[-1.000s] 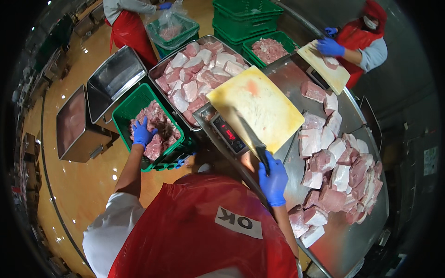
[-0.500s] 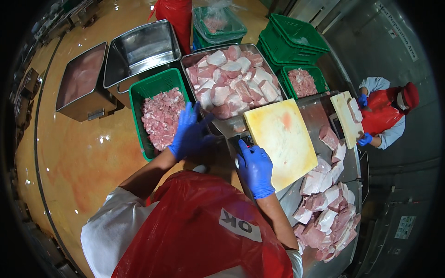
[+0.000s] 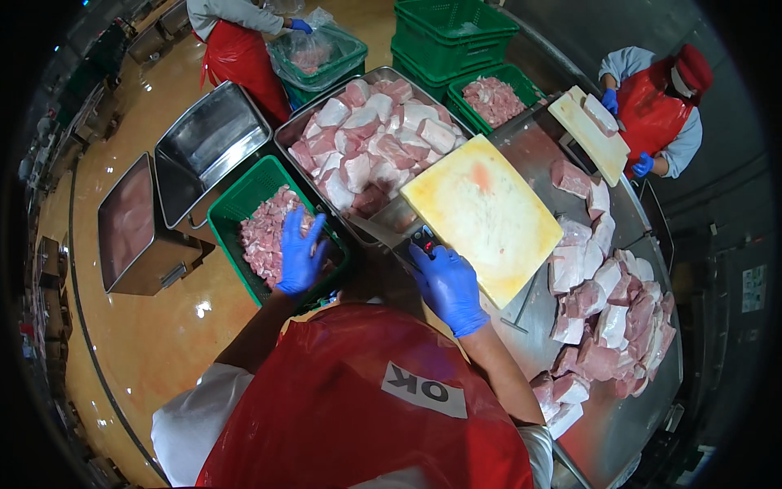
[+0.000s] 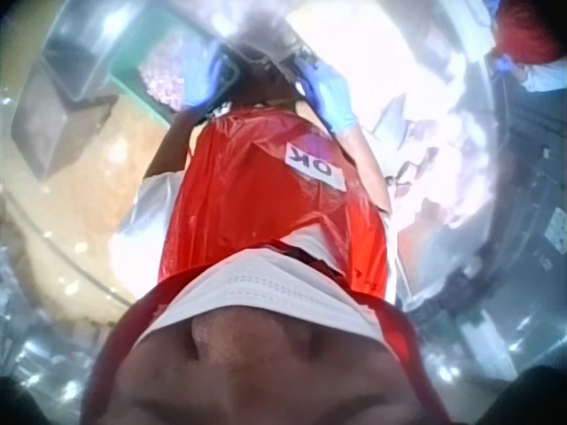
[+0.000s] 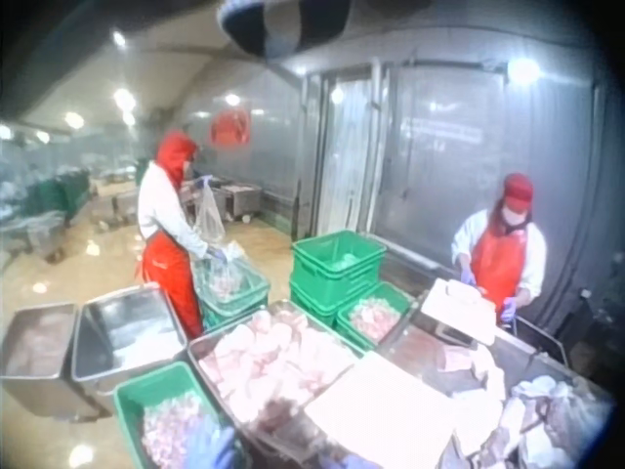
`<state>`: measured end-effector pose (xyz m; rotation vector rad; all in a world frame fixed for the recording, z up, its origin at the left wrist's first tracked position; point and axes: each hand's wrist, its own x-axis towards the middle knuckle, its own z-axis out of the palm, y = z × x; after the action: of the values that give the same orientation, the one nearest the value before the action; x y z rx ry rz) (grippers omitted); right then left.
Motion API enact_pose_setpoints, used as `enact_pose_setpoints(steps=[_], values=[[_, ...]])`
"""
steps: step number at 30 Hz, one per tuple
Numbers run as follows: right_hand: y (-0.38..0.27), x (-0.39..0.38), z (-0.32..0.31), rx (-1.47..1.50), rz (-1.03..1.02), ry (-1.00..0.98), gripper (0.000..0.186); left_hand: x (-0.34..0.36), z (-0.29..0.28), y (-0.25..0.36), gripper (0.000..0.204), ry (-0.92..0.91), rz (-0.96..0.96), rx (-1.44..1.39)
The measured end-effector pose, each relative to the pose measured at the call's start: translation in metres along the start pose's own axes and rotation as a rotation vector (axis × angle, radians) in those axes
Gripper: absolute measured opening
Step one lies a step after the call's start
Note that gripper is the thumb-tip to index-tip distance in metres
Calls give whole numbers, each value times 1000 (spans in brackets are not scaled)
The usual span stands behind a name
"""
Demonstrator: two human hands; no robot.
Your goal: The person cuts large pieces of raw meat into smaller portions using a knife on a cutting board. They place the cut pieces into a green crate and occasionally wipe the board.
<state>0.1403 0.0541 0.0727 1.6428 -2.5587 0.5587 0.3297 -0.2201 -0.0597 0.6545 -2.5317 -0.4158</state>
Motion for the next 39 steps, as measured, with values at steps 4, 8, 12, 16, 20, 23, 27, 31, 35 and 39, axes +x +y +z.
enact_pose_setpoints(steps=[4,8,12,16,20,23,27,31,35,39], values=[[-6,10,-6,4,-55,14,43,22,-1,36,63,-67,55,-54],[-13,14,-10,-27,-111,28,38,20,-4,36,63,2,-46,7],[-13,13,-11,14,-174,62,39,6,2,12,62,90,-51,70],[-11,5,-20,33,-147,30,35,-35,54,-91,45,-116,-352,108],[15,-30,-17,109,-54,121,38,-110,69,-184,39,-1017,-164,137],[33,-77,-11,216,168,252,43,-112,79,-187,39,-990,-195,210],[53,-138,-16,220,399,527,47,-105,102,-183,39,-759,-464,195],[66,-235,-11,195,761,872,49,-78,117,-165,40,-647,-498,154],[91,-352,28,16,1173,712,45,-59,130,-139,40,-558,-487,104],[102,-425,43,-78,1279,510,44,-36,151,-100,40,-505,-417,51]])
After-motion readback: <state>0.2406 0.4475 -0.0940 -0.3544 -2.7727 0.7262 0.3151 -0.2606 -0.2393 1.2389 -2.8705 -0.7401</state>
